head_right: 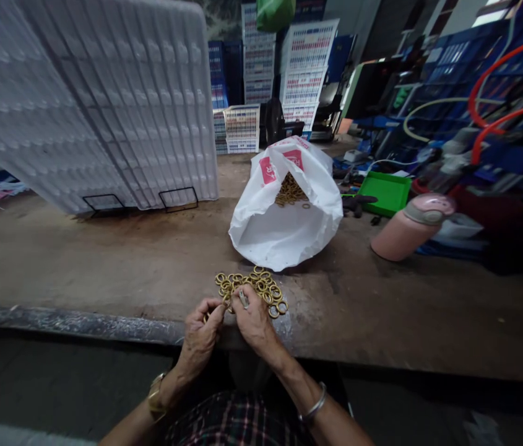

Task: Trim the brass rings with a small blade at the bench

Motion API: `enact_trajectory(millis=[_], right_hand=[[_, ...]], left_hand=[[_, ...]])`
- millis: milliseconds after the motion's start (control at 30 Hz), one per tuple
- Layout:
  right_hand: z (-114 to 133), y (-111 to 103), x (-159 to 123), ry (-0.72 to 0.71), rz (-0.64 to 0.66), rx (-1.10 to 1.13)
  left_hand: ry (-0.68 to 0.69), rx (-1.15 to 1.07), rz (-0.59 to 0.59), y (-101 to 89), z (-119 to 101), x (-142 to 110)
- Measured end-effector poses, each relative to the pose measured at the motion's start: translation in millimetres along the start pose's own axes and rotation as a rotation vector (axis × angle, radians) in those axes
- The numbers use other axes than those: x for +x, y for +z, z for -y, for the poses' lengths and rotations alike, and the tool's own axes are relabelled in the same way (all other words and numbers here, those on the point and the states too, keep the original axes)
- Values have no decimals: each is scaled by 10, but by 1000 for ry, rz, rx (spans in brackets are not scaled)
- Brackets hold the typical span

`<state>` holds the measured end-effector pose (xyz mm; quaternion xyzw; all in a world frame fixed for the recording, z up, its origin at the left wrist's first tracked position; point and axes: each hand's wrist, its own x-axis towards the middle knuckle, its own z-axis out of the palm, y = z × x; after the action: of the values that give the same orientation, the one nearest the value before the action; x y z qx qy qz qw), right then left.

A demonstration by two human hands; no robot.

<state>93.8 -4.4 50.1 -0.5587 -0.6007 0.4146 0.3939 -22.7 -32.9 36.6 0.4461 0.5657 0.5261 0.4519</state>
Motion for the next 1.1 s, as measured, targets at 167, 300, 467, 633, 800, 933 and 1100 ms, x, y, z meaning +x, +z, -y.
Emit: enact_trajectory(millis=[167,300,467,633,800,933,1100], right_hand=[[51,-85,34,-137,106,-120],[52,-81,52,-136,195,-153],[42,-40,32,-24,179,37],[29,-12,10,-5,161,55],[30,-10,6,-28,182,37],[43,-18,5,-20,189,81],[5,-28,-12,-66,125,-18]], left_hand=[[153,126,95,-50,-32,-24],[109,104,105,-48,-71,-36],[-138,-30,152,-45,-110,-59],[-275,-151,263,-65,-126,-83],[-261,-175,306,-87,-105,-84],[-254,-180,303,-90,-86,-95],[-240,-210,290,-100,-86,-116]])
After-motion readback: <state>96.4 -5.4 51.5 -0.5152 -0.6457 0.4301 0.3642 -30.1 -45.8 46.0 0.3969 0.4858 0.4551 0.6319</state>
